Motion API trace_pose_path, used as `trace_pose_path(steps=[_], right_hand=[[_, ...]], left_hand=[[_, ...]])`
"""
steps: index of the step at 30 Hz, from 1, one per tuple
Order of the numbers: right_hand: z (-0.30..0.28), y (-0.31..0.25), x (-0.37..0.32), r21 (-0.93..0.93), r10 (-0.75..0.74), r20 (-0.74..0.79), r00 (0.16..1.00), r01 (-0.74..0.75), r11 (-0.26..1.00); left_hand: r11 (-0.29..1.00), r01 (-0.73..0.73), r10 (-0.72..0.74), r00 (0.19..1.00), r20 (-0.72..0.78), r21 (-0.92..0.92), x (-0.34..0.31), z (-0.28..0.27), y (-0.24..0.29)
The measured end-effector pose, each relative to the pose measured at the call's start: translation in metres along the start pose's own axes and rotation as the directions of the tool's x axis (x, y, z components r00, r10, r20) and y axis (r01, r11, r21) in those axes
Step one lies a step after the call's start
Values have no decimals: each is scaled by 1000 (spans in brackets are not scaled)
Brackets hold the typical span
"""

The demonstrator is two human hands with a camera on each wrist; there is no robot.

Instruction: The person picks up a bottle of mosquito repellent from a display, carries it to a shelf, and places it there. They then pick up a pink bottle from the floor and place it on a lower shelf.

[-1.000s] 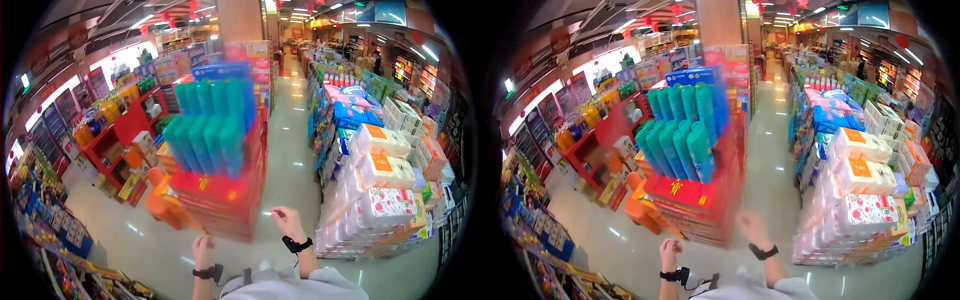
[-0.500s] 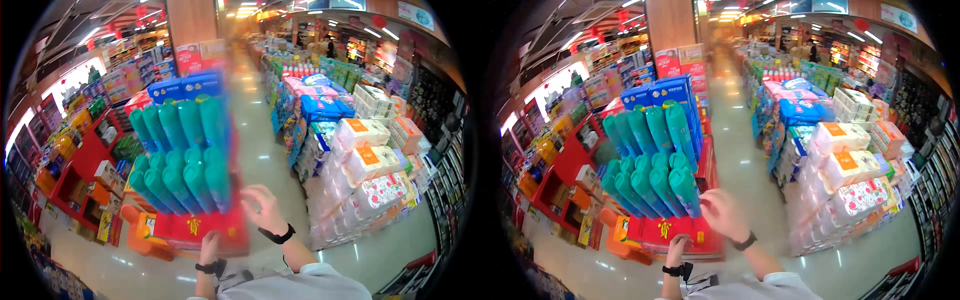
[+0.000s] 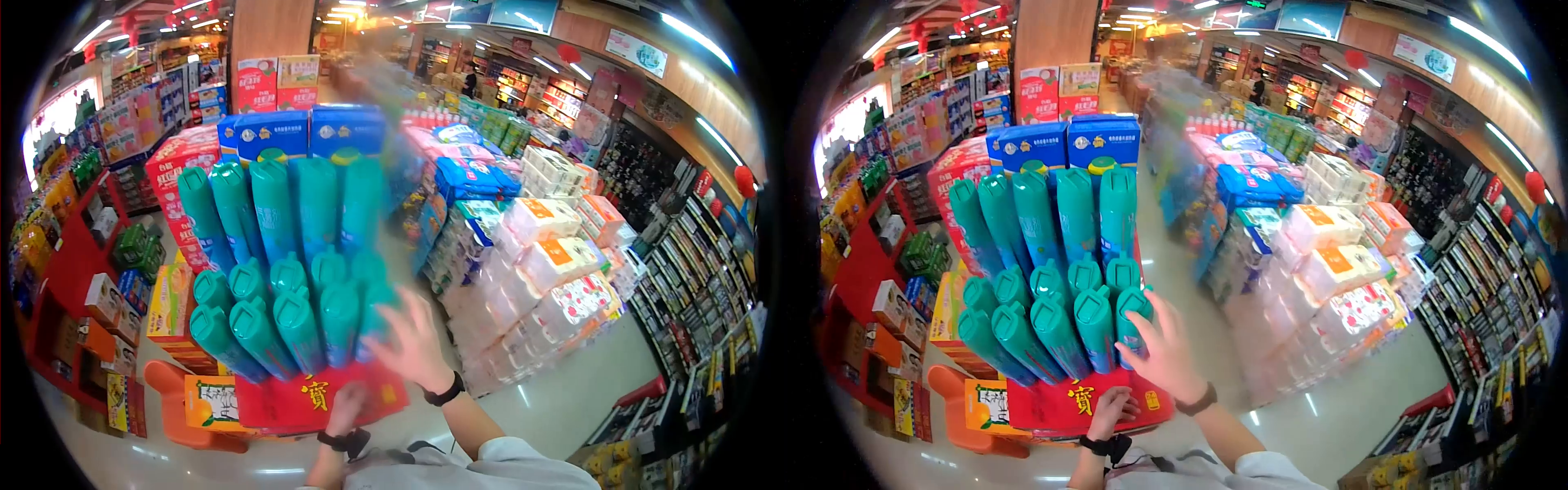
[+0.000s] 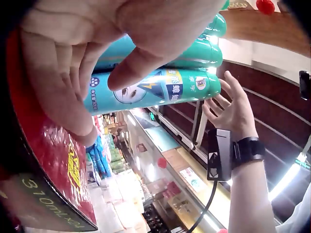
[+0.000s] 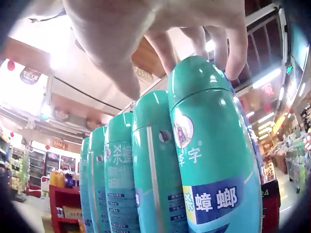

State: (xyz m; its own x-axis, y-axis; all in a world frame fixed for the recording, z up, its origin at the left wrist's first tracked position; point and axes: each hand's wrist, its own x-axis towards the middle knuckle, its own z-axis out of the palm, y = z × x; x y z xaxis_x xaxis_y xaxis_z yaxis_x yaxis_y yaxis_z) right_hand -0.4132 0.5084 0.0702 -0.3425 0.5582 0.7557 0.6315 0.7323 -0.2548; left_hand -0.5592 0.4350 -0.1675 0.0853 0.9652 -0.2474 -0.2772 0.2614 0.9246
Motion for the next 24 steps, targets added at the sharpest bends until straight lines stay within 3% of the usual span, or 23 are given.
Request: trace_pose_path(steps=[6, 8, 10, 12, 14, 17, 24], right_hand=[[16, 2, -4, 109, 155, 4, 988, -155, 982], [17, 1, 0, -17, 125, -23, 992, -125, 992], [13, -3, 5, -3, 151, -3, 989, -151, 989], [15, -8, 8, -82, 100, -62, 993, -105, 991], [21, -4, 4, 97, 175, -23, 984, -172, 980], [24, -8, -1, 121, 206, -2, 979, -204, 971], [3, -26, -32, 161, 199, -38, 979, -191, 968]], left_hand=[[991, -68, 63, 997, 47, 112, 9, -8, -22], [984, -97, 90, 994, 56, 147, 6, -5, -17], [996, 22, -24, 999, 28, 84, -24, 11, 39], [1000, -18, 19, 996, 87, -16, -2, 0, -3], [991, -11, 28, 991, 127, -132, -4, -3, -1], [984, 64, -45, 992, 115, -167, -1, -6, -7], [984, 45, -27, 994, 106, -174, -5, -1, -3]])
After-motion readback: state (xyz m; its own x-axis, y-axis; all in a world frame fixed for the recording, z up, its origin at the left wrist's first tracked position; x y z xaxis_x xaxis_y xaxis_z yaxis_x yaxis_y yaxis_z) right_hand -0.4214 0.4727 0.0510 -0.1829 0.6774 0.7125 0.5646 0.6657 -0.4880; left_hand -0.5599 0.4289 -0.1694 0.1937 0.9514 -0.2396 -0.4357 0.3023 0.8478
